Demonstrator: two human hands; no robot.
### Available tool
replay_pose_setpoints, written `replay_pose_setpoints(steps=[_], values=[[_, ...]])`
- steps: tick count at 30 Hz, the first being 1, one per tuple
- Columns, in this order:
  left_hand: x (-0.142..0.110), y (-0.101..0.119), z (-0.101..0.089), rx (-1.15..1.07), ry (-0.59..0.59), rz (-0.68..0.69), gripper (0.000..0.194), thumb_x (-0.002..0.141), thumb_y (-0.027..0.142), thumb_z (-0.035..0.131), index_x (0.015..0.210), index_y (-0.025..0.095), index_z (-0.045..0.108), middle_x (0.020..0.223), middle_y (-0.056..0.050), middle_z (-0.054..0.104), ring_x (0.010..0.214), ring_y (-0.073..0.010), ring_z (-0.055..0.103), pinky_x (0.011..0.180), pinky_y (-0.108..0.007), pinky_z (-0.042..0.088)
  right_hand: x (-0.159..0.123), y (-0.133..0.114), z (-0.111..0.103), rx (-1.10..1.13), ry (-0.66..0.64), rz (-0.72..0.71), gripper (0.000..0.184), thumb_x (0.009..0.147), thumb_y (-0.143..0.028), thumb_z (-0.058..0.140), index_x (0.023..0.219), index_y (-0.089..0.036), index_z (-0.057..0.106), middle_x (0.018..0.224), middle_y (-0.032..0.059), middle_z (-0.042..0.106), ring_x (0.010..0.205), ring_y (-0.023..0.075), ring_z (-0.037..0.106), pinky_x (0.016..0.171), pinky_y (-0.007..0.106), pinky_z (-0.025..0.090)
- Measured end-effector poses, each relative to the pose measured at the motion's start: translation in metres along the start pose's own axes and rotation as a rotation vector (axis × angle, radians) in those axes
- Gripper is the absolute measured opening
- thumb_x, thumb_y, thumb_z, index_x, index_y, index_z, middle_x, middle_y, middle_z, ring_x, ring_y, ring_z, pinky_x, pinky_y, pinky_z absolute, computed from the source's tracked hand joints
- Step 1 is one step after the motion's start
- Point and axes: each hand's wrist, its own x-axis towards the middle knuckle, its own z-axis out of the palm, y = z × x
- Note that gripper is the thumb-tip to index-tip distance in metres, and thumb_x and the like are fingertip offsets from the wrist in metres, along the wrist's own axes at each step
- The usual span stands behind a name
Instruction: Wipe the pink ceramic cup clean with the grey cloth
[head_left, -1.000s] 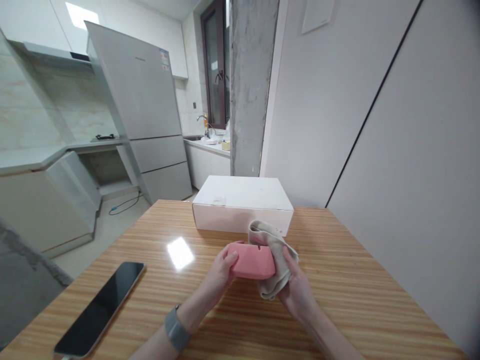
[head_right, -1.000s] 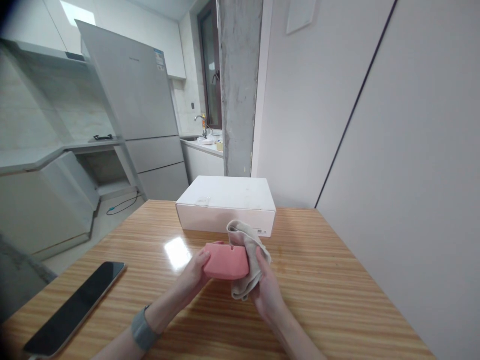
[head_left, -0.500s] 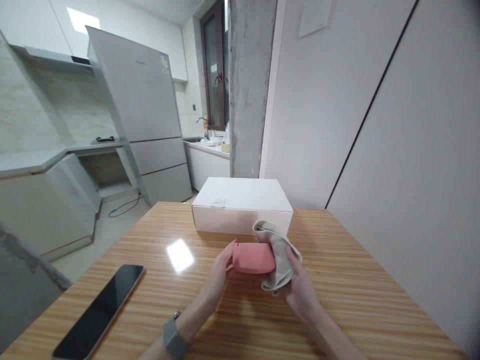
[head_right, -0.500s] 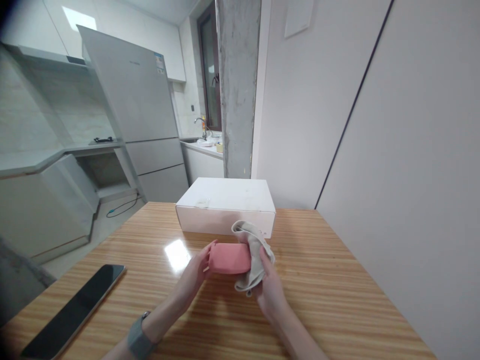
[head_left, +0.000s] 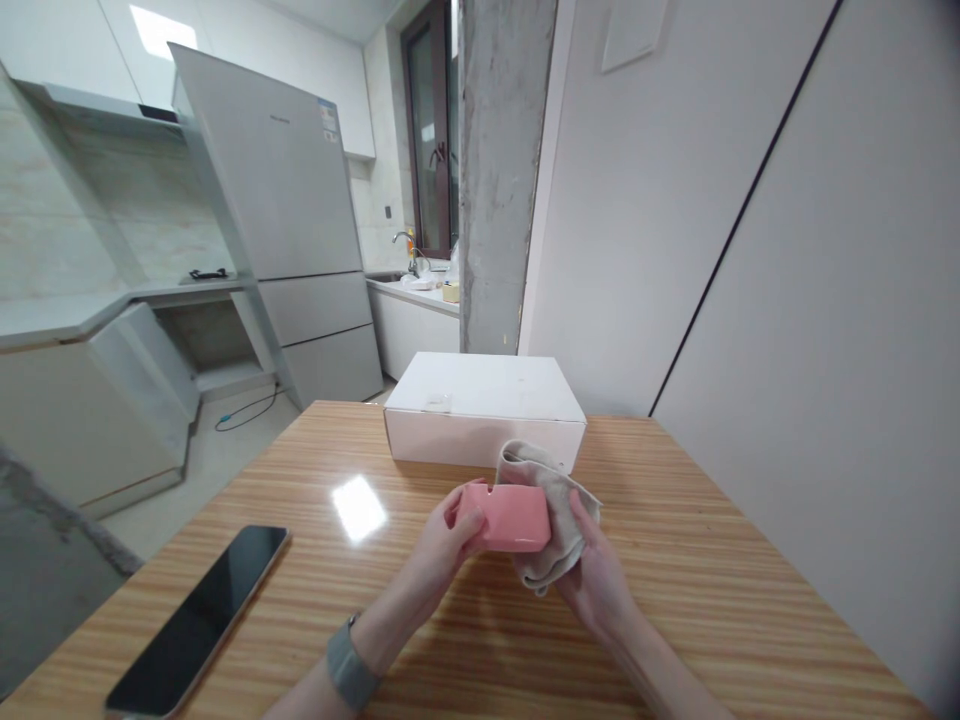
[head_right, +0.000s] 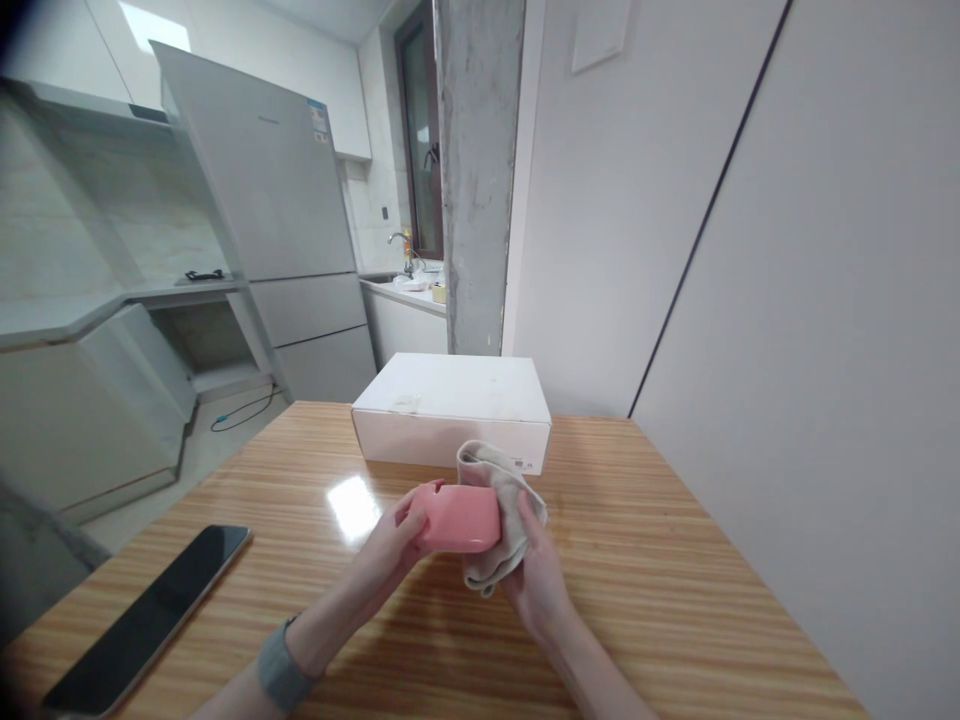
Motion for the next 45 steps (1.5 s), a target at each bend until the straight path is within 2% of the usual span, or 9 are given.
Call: replay_pose_setpoints(steps=[4,12,16,20,25,28,35,41,45], values=[[0.002,0.004,0.001,0.104,0.149,0.045,0.068,0.062,0.045,0.079,0.119,0.015,0.055,0.116,-0.014,0.064,0.102,-0.0258,0.061,0.083,-0.032,0.050,-0.001,0.000,0.005,0.012,-0.032,-0.022,0.045,0.074,-0.054,0.067,0.105,-0.020,0.071,0.104,0.0070,0.074,0.109,0.0303,0.060,0.091,0.042,0.048],[0.004,-0.003,0.001,0.246,0.212,0.147,0.081,0.059,0.037,0.081,0.130,0.016,0.049,0.121,-0.015,0.061,0.109,-0.0281,0.058,0.091,-0.036,0.047,0.000,0.005,0.005,0.018,-0.050,-0.047,0.040,0.078,-0.049,0.065,0.108,-0.022,0.070,0.110,0.0044,0.072,0.111,0.0273,0.060,0.091,0.038,0.049],[0.003,0.000,0.000,0.084,0.128,0.030,0.065,0.072,0.049,0.070,0.127,0.018,0.055,0.127,-0.013,0.059,0.119,-0.0286,0.053,0.098,-0.038,0.043,0.005,0.002,0.000,0.009,0.002,-0.083,0.037,0.075,-0.050,0.068,0.099,-0.022,0.073,0.105,0.0049,0.073,0.109,0.0287,0.061,0.090,0.039,0.049],[0.001,0.005,0.000,0.092,0.079,0.068,0.060,0.073,0.040,0.072,0.126,0.018,0.057,0.126,-0.011,0.061,0.120,-0.0258,0.052,0.102,-0.035,0.038,0.006,-0.003,-0.002,-0.024,0.040,-0.061,0.044,0.069,-0.056,0.070,0.095,-0.020,0.073,0.098,0.0077,0.075,0.101,0.0319,0.064,0.086,0.044,0.050],[0.002,0.001,-0.003,0.067,0.012,0.075,0.064,0.073,0.036,0.072,0.131,0.019,0.050,0.119,-0.012,0.064,0.109,-0.0244,0.058,0.093,-0.034,0.043,0.002,-0.002,0.001,-0.027,0.009,-0.020,0.045,0.071,-0.056,0.068,0.096,-0.019,0.073,0.097,0.0079,0.075,0.101,0.0318,0.064,0.086,0.043,0.050],[0.003,-0.002,-0.005,-0.011,-0.046,0.052,0.054,0.074,0.038,0.071,0.121,0.019,0.053,0.116,-0.011,0.064,0.102,-0.0227,0.061,0.086,-0.032,0.046,0.001,0.001,0.003,-0.018,-0.016,-0.036,0.043,0.073,-0.054,0.068,0.099,-0.020,0.072,0.098,0.0067,0.075,0.106,0.0306,0.062,0.090,0.042,0.048],[0.005,0.001,-0.004,0.080,0.131,0.057,0.056,0.067,0.040,0.075,0.112,0.017,0.051,0.103,-0.011,0.067,0.090,-0.0221,0.064,0.077,-0.031,0.049,-0.003,0.002,0.007,0.012,-0.080,-0.069,0.039,0.077,-0.050,0.067,0.107,-0.026,0.070,0.113,0.0025,0.070,0.116,0.0276,0.056,0.096,0.039,0.045],[0.008,-0.002,-0.006,0.258,0.253,0.116,0.067,0.065,0.044,0.076,0.118,0.014,0.048,0.101,-0.014,0.067,0.091,-0.0238,0.064,0.078,-0.033,0.050,0.000,0.012,0.001,0.035,-0.006,-0.019,0.041,0.069,-0.050,0.074,0.102,-0.026,0.072,0.112,0.0007,0.071,0.119,0.0275,0.055,0.101,0.037,0.042],[0.010,-0.003,-0.009,0.268,0.240,0.127,0.074,0.062,0.051,0.076,0.122,0.014,0.054,0.111,-0.014,0.065,0.103,-0.0273,0.061,0.085,-0.034,0.048,0.001,0.014,0.000,0.066,0.006,-0.024,0.042,0.067,-0.048,0.075,0.101,-0.024,0.072,0.114,0.0013,0.070,0.120,0.0261,0.054,0.101,0.035,0.042]])
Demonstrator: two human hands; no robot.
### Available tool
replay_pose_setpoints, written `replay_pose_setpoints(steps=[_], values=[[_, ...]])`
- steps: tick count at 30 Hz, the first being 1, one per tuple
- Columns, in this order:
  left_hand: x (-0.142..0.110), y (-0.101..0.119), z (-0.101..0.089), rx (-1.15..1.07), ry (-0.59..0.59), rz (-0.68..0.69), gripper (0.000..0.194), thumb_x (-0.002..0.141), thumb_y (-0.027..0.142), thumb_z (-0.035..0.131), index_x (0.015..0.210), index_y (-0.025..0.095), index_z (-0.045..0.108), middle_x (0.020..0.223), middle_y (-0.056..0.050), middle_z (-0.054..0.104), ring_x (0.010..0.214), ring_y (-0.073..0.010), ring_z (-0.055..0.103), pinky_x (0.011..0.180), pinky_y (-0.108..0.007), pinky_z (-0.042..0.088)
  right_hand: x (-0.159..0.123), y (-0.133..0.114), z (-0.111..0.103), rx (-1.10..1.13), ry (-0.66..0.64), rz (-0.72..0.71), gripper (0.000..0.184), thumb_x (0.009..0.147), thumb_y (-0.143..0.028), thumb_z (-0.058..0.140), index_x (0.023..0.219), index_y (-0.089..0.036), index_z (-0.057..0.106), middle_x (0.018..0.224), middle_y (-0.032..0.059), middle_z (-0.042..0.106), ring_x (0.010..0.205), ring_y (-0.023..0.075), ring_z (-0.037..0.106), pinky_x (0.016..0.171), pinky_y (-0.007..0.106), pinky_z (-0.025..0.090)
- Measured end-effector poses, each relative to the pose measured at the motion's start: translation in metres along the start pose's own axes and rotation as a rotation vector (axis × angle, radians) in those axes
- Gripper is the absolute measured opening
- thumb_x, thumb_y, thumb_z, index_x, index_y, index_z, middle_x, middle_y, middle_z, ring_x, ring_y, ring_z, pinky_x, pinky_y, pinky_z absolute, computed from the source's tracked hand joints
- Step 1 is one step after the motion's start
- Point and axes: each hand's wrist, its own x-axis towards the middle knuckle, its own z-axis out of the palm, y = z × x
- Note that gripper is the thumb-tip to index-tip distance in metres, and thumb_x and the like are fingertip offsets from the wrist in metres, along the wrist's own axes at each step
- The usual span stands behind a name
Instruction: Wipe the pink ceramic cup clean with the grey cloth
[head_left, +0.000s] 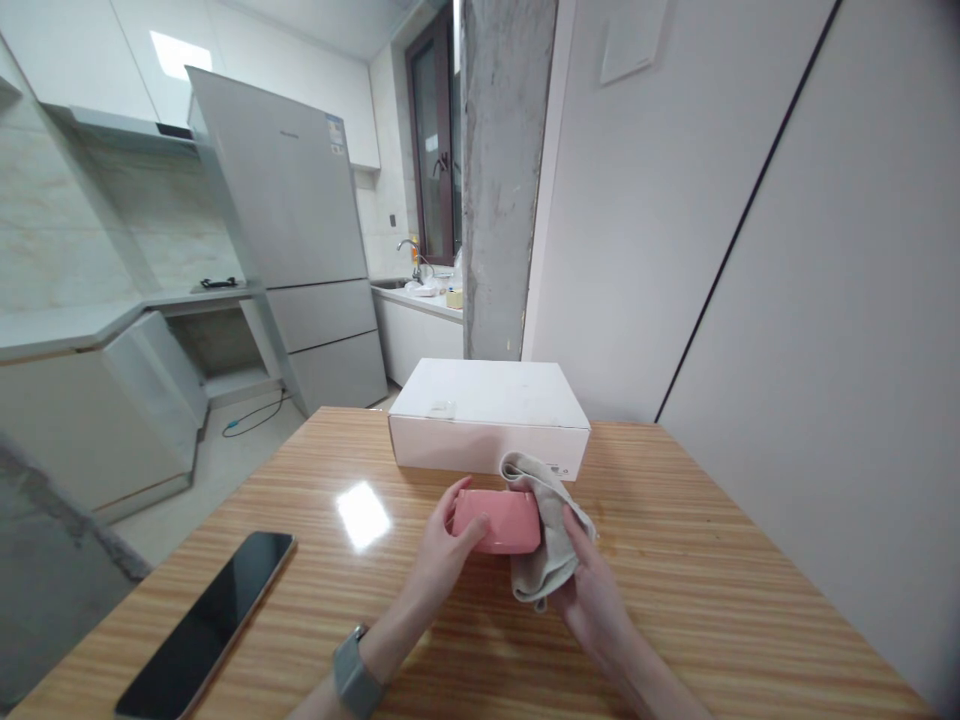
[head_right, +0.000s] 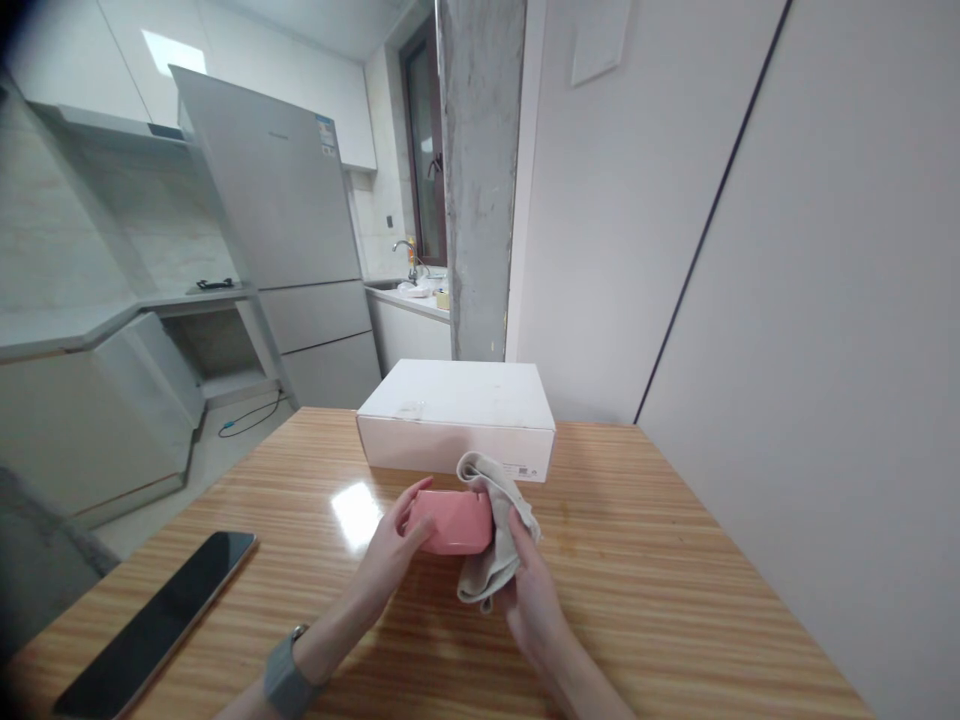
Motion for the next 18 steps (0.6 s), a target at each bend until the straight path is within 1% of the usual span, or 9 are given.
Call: replay_pose_setpoints(steps=[2,4,7,8,10,13,15,16,18], values=[[0.000,0.001,-0.001,-0.088,-0.041,-0.060,0.067,0.069,0.054,0.070,0.124,0.017,0.057,0.120,-0.013,0.062,0.113,-0.0282,0.056,0.089,-0.034,0.046,0.001,-0.003,0.000,0.012,0.020,-0.019,0.041,0.069,-0.047,0.075,0.102,-0.023,0.072,0.112,0.0015,0.071,0.118,0.0257,0.056,0.097,0.034,0.045],[-0.002,0.002,-0.002,-0.156,-0.097,-0.092,0.059,0.075,0.051,0.066,0.124,0.019,0.059,0.124,-0.012,0.061,0.118,-0.0277,0.053,0.092,-0.034,0.044,0.001,-0.007,0.001,0.006,0.042,-0.028,0.041,0.069,-0.048,0.074,0.102,-0.023,0.072,0.108,0.0024,0.073,0.111,0.0269,0.060,0.092,0.036,0.049],[-0.005,0.005,0.000,-0.143,-0.147,-0.033,0.054,0.075,0.040,0.071,0.123,0.019,0.060,0.121,-0.011,0.063,0.113,-0.0257,0.056,0.092,-0.032,0.044,0.001,-0.013,0.001,-0.035,0.038,-0.013,0.043,0.068,-0.052,0.073,0.099,-0.022,0.073,0.096,0.0051,0.076,0.100,0.0296,0.065,0.083,0.039,0.052],[-0.007,0.005,0.000,-0.136,-0.146,-0.013,0.055,0.072,0.037,0.073,0.123,0.020,0.060,0.120,-0.011,0.064,0.110,-0.0252,0.057,0.090,-0.031,0.045,0.001,-0.014,0.001,-0.049,0.023,-0.008,0.044,0.068,-0.054,0.073,0.098,-0.021,0.073,0.094,0.0059,0.076,0.097,0.0299,0.066,0.080,0.039,0.053],[-0.008,0.006,0.002,-0.163,-0.158,-0.006,0.064,0.067,0.034,0.079,0.125,0.020,0.057,0.119,-0.012,0.064,0.107,-0.0255,0.059,0.086,-0.031,0.047,0.000,-0.015,0.001,-0.065,-0.016,0.002,0.045,0.070,-0.055,0.071,0.099,-0.020,0.072,0.094,0.0071,0.076,0.094,0.0298,0.067,0.078,0.039,0.053],[-0.010,0.005,0.004,-0.277,-0.234,-0.074,0.078,0.062,0.036,0.082,0.131,0.017,0.051,0.120,-0.016,0.063,0.109,-0.0274,0.058,0.088,-0.033,0.046,0.001,-0.014,-0.001,-0.054,-0.027,0.015,0.046,0.071,-0.055,0.069,0.099,-0.019,0.072,0.096,0.0077,0.075,0.093,0.0295,0.067,0.077,0.039,0.053],[-0.010,0.004,0.005,-0.308,-0.272,-0.133,0.078,0.062,0.037,0.082,0.130,0.013,0.051,0.121,-0.018,0.062,0.108,-0.0279,0.059,0.089,-0.034,0.046,0.002,-0.014,-0.002,-0.040,0.017,0.024,0.044,0.069,-0.054,0.071,0.096,-0.019,0.073,0.094,0.0072,0.076,0.093,0.0297,0.067,0.079,0.039,0.052],[-0.010,0.002,0.004,-0.305,-0.269,-0.151,0.077,0.062,0.037,0.082,0.129,0.012,0.051,0.121,-0.019,0.062,0.107,-0.0277,0.059,0.088,-0.034,0.047,0.003,-0.014,-0.002,-0.033,0.038,0.021,0.043,0.068,-0.054,0.072,0.094,-0.019,0.073,0.094,0.0067,0.076,0.095,0.0296,0.066,0.080,0.039,0.052],[-0.008,0.000,0.003,-0.271,-0.224,-0.167,0.076,0.064,0.036,0.081,0.128,0.010,0.051,0.121,-0.019,0.062,0.104,-0.0268,0.061,0.086,-0.033,0.048,0.003,-0.014,-0.002,-0.024,0.048,0.005,0.042,0.067,-0.052,0.074,0.095,-0.021,0.074,0.096,0.0052,0.075,0.099,0.0294,0.065,0.084,0.038,0.051]])
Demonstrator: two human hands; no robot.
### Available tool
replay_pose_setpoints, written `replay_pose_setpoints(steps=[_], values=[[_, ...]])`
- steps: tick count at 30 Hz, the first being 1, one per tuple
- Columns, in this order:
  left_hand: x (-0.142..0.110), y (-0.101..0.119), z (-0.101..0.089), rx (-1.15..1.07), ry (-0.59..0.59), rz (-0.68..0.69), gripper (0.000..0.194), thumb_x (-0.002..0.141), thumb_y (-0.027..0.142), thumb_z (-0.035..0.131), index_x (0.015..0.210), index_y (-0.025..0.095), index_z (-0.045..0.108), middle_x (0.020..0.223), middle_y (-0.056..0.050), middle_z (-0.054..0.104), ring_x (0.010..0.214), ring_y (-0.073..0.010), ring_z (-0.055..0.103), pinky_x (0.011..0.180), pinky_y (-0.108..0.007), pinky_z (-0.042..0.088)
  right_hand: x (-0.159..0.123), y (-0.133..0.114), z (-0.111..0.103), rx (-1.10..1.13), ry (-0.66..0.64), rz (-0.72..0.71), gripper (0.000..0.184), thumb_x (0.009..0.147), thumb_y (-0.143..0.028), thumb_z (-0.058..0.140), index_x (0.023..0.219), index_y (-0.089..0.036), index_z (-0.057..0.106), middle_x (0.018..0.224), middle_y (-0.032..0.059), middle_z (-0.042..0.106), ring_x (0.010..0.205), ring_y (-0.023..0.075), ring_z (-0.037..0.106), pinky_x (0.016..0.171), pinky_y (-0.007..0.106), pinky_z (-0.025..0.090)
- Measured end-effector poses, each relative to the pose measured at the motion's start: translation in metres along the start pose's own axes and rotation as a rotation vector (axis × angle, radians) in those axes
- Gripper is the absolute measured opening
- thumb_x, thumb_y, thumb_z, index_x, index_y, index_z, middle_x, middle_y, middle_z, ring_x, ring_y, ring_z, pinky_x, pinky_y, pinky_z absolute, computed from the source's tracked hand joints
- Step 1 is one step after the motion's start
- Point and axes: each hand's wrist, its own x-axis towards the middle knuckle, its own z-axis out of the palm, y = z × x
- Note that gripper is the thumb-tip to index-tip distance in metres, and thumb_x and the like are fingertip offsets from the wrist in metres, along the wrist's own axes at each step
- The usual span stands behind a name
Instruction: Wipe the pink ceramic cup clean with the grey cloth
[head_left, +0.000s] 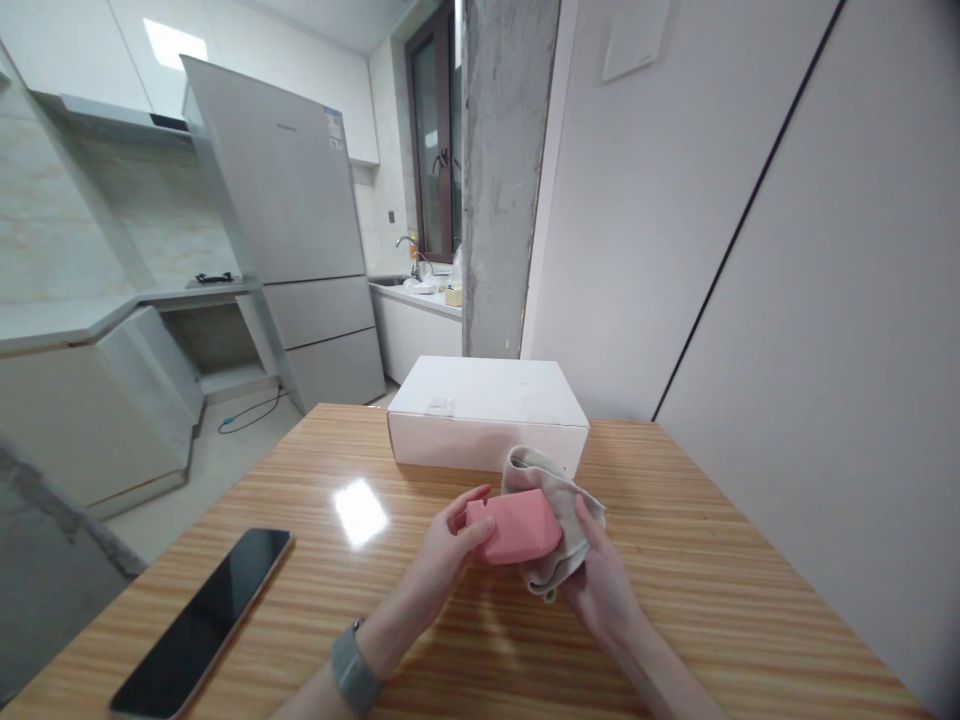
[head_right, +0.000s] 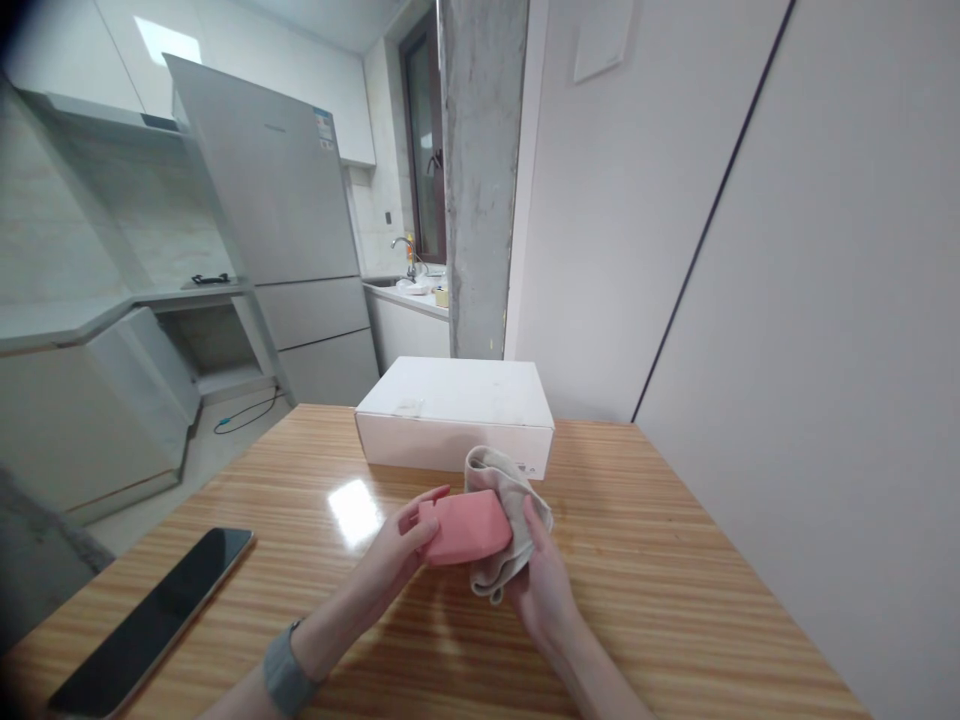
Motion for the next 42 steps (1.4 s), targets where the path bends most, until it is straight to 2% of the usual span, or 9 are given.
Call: replay_pose_setpoints(steps=[9,13,15,21,27,33,37,40,42], values=[[0.012,-0.004,-0.009,0.161,0.239,0.088,0.090,0.056,0.039,0.084,0.133,0.011,0.047,0.116,-0.018,0.065,0.104,-0.0277,0.062,0.087,-0.035,0.048,-0.001,0.014,-0.004,-0.079,0.002,-0.030,0.041,0.063,-0.051,0.077,0.095,-0.026,0.074,0.104,0.0013,0.073,0.112,0.0289,0.059,0.090,0.037,0.049],[0.006,-0.001,-0.005,0.063,0.160,0.026,0.078,0.070,0.051,0.071,0.133,0.011,0.049,0.118,-0.017,0.065,0.106,-0.0278,0.061,0.089,-0.036,0.047,0.001,0.008,-0.004,-0.060,-0.028,-0.042,0.042,0.070,-0.051,0.071,0.104,-0.026,0.071,0.105,0.0022,0.073,0.105,0.0282,0.063,0.083,0.038,0.051],[0.004,0.001,-0.002,0.051,0.100,0.040,0.070,0.075,0.048,0.068,0.133,0.013,0.050,0.120,-0.015,0.065,0.109,-0.0272,0.060,0.092,-0.036,0.046,0.002,0.001,-0.003,-0.042,-0.029,-0.059,0.044,0.070,-0.051,0.072,0.105,-0.024,0.070,0.104,0.0033,0.074,0.103,0.0284,0.063,0.082,0.038,0.052],[0.001,0.004,0.002,0.087,0.133,0.149,0.071,0.066,0.033,0.079,0.130,0.014,0.053,0.123,-0.015,0.062,0.113,-0.0267,0.057,0.094,-0.033,0.043,-0.001,-0.003,0.000,-0.022,-0.001,-0.035,0.046,0.069,-0.053,0.072,0.102,-0.021,0.071,0.096,0.0057,0.075,0.099,0.0289,0.065,0.082,0.039,0.051],[-0.005,0.005,0.006,-0.002,-0.051,0.033,0.079,0.063,0.037,0.081,0.131,0.013,0.049,0.118,-0.019,0.064,0.103,-0.0274,0.062,0.084,-0.033,0.048,0.000,0.006,0.000,-0.027,-0.022,-0.016,0.045,0.072,-0.054,0.069,0.098,-0.018,0.072,0.095,0.0068,0.075,0.098,0.0283,0.065,0.088,0.040,0.049],[0.000,0.003,0.003,0.121,0.104,0.056,0.075,0.059,0.036,0.082,0.124,0.014,0.052,0.111,-0.017,0.066,0.097,-0.0272,0.063,0.077,-0.032,0.050,-0.001,0.008,0.000,-0.097,-0.049,-0.075,0.044,0.074,-0.054,0.066,0.105,-0.023,0.071,0.105,0.0048,0.073,0.110,0.0296,0.061,0.092,0.041,0.048],[0.003,-0.001,-0.001,0.192,0.187,0.079,0.076,0.060,0.040,0.081,0.124,0.014,0.049,0.109,-0.017,0.065,0.092,-0.0252,0.063,0.074,-0.031,0.050,0.002,0.020,-0.011,-0.128,0.049,-0.112,0.038,0.067,-0.054,0.073,0.095,-0.029,0.074,0.106,0.0012,0.073,0.117,0.0299,0.056,0.098,0.044,0.045],[-0.002,0.001,0.001,0.180,0.168,0.029,0.085,0.060,0.041,0.080,0.132,0.016,0.043,0.109,-0.015,0.064,0.092,-0.0244,0.063,0.076,-0.031,0.049,0.005,0.025,-0.018,-0.151,0.093,-0.168,0.041,0.062,-0.053,0.078,0.096,-0.030,0.074,0.110,-0.0007,0.071,0.120,0.0288,0.053,0.105,0.042,0.038],[-0.008,0.005,0.005,0.128,0.089,-0.041,0.094,0.061,0.039,0.080,0.140,0.020,0.033,0.113,-0.014,0.063,0.095,-0.0248,0.062,0.077,-0.032,0.049,0.005,0.024,-0.018,-0.178,0.077,-0.212,0.043,0.061,-0.054,0.078,0.096,-0.029,0.074,0.109,-0.0002,0.072,0.119,0.0288,0.054,0.106,0.041,0.036]])
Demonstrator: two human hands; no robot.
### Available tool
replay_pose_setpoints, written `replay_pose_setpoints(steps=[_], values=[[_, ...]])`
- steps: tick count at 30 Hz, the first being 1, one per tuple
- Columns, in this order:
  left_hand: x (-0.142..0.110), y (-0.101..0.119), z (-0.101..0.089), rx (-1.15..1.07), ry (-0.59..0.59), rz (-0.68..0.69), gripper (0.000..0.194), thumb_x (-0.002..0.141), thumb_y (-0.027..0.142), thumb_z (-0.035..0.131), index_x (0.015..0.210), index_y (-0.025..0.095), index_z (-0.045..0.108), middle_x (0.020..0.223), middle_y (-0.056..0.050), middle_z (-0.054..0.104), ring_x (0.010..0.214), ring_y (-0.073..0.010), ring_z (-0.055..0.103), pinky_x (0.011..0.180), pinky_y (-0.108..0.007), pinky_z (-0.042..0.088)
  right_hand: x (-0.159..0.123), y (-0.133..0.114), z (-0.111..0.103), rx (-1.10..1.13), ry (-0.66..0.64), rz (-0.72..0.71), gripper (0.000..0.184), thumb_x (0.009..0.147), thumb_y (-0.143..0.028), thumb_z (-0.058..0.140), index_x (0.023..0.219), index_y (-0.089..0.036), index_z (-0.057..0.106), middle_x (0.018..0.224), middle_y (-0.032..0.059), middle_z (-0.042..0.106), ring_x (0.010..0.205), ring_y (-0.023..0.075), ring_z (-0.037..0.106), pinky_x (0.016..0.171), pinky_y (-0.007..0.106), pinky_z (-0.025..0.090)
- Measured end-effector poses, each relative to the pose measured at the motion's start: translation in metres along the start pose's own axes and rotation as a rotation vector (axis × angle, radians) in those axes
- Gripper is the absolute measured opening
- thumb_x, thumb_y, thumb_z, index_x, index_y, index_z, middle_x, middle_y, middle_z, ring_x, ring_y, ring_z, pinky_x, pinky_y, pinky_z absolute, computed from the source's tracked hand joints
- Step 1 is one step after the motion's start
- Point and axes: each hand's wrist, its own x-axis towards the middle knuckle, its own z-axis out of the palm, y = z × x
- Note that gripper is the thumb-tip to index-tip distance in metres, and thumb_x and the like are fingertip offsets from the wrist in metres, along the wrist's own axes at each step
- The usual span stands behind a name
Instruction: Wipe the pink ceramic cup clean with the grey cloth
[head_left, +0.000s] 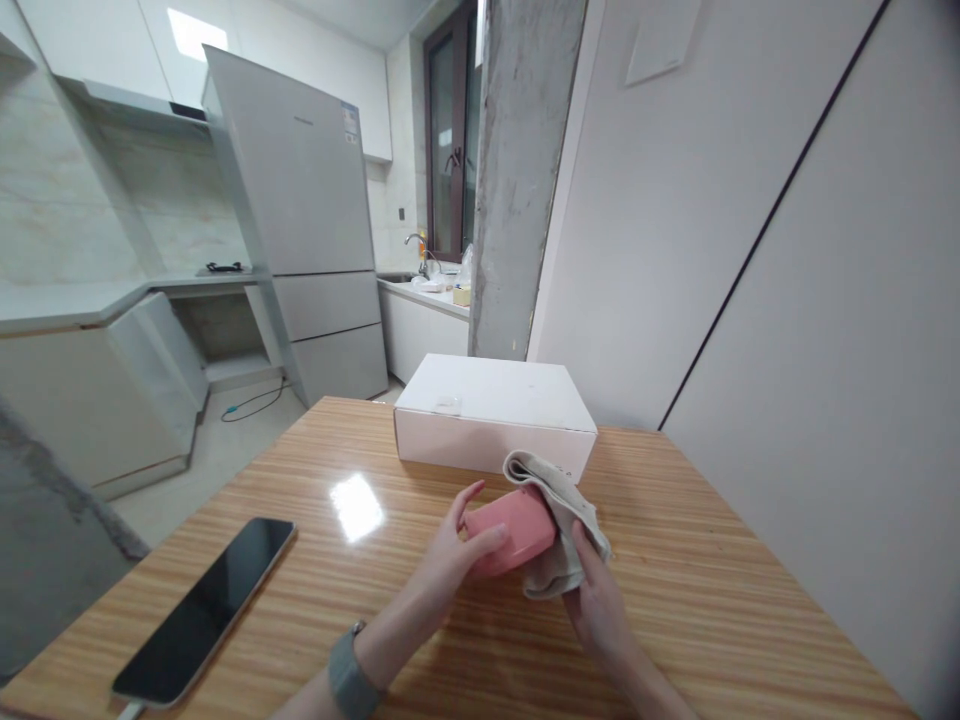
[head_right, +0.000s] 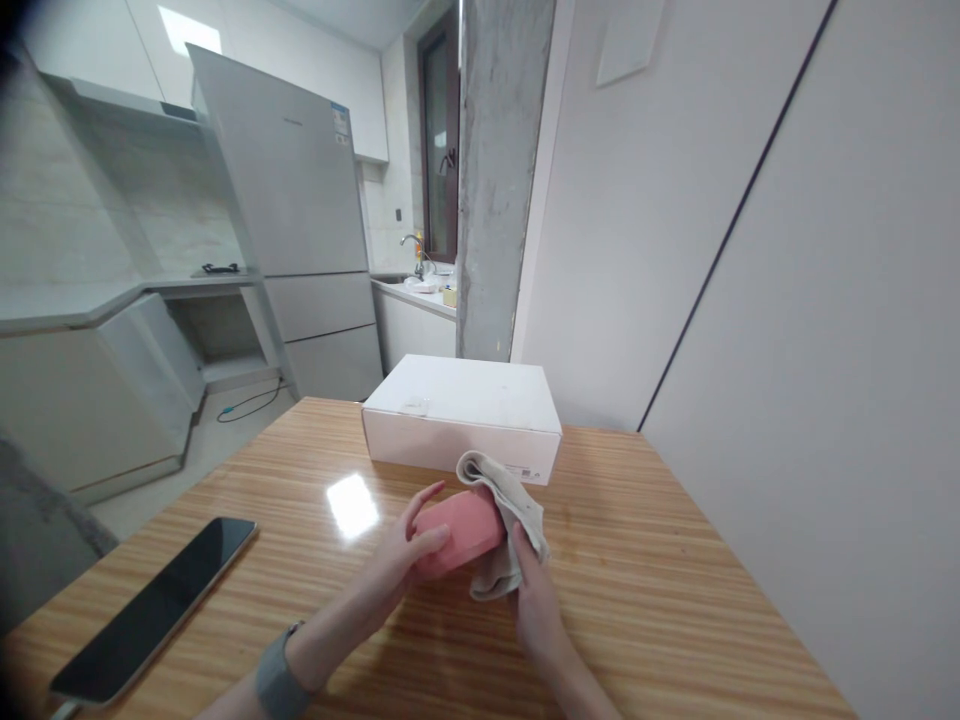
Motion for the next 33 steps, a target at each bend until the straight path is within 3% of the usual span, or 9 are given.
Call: replay_pose_setpoints(steps=[3,5,7,13,20,23,27,30,33], values=[[-0.012,0.007,0.003,-0.025,-0.217,-0.101,0.093,0.063,0.031,0.080,0.142,0.024,0.032,0.117,-0.012,0.063,0.098,-0.0252,0.062,0.078,-0.032,0.048,-0.001,-0.006,0.001,-0.036,-0.031,0.002,0.041,0.062,-0.056,0.077,0.090,-0.025,0.075,0.097,0.0036,0.075,0.113,0.0311,0.058,0.100,0.043,0.042],[-0.018,0.009,0.003,-0.016,-0.341,-0.152,0.079,0.066,0.031,0.078,0.136,0.021,0.044,0.116,-0.012,0.064,0.099,-0.0248,0.062,0.077,-0.030,0.047,-0.001,-0.009,0.001,-0.051,-0.036,0.014,0.042,0.061,-0.057,0.077,0.087,-0.023,0.075,0.091,0.0052,0.076,0.110,0.0322,0.060,0.097,0.044,0.045],[-0.018,0.008,0.002,-0.061,-0.386,-0.238,0.062,0.073,0.040,0.071,0.128,0.016,0.054,0.114,-0.013,0.066,0.099,-0.0248,0.062,0.078,-0.031,0.048,0.000,-0.009,-0.001,-0.052,-0.023,0.015,0.043,0.059,-0.057,0.078,0.087,-0.023,0.076,0.092,0.0052,0.076,0.108,0.0319,0.061,0.097,0.043,0.045],[-0.007,0.000,0.000,-0.304,-0.336,-0.317,0.059,0.084,0.056,0.050,0.120,0.010,0.060,0.120,-0.013,0.065,0.108,-0.0241,0.061,0.094,-0.033,0.044,0.000,-0.007,-0.001,-0.063,-0.110,0.069,0.041,0.063,-0.052,0.079,0.091,-0.022,0.075,0.102,0.0059,0.074,0.110,0.0293,0.061,0.103,0.040,0.041],[-0.005,0.003,0.003,-0.367,-0.306,-0.420,0.061,0.082,0.061,0.049,0.115,0.011,0.063,0.108,-0.011,0.070,0.098,-0.0234,0.065,0.086,-0.031,0.047,-0.001,-0.008,0.003,-0.033,-0.130,0.108,0.043,0.062,-0.053,0.079,0.091,-0.023,0.075,0.098,0.0055,0.075,0.104,0.0314,0.065,0.102,0.046,0.042],[-0.002,0.005,-0.001,-0.427,-0.268,-0.423,0.061,0.080,0.063,0.051,0.112,0.013,0.064,0.101,-0.009,0.072,0.086,-0.0221,0.067,0.077,-0.031,0.050,0.000,-0.007,0.000,-0.049,-0.148,0.097,0.044,0.063,-0.053,0.078,0.095,-0.023,0.075,0.103,0.0049,0.074,0.110,0.0295,0.062,0.104,0.042,0.039],[0.000,0.014,-0.007,-0.433,-0.331,-0.441,0.079,0.073,0.077,0.045,0.110,0.010,0.062,0.086,-0.013,0.072,0.069,-0.0240,0.066,0.060,-0.031,0.049,-0.002,-0.006,-0.001,-0.069,-0.211,0.086,0.042,0.069,-0.051,0.075,0.099,-0.022,0.073,0.106,0.0054,0.073,0.115,0.0286,0.058,0.105,0.041,0.038],[0.000,0.020,-0.009,-0.459,-0.333,-0.420,0.083,0.072,0.079,0.043,0.114,0.009,0.059,0.095,-0.017,0.070,0.081,-0.0261,0.067,0.066,-0.031,0.049,-0.003,-0.005,0.004,-0.041,-0.198,0.122,0.045,0.067,-0.054,0.075,0.099,-0.023,0.073,0.106,0.0063,0.073,0.110,0.0299,0.061,0.103,0.044,0.039],[0.000,0.020,-0.008,-0.487,-0.294,-0.365,0.069,0.078,0.070,0.047,0.120,0.016,0.056,0.107,-0.014,0.068,0.094,-0.0271,0.065,0.077,-0.037,0.050,-0.004,-0.007,0.010,-0.007,-0.182,0.146,0.047,0.065,-0.055,0.076,0.100,-0.023,0.074,0.106,0.0068,0.073,0.111,0.0296,0.061,0.102,0.042,0.040]])
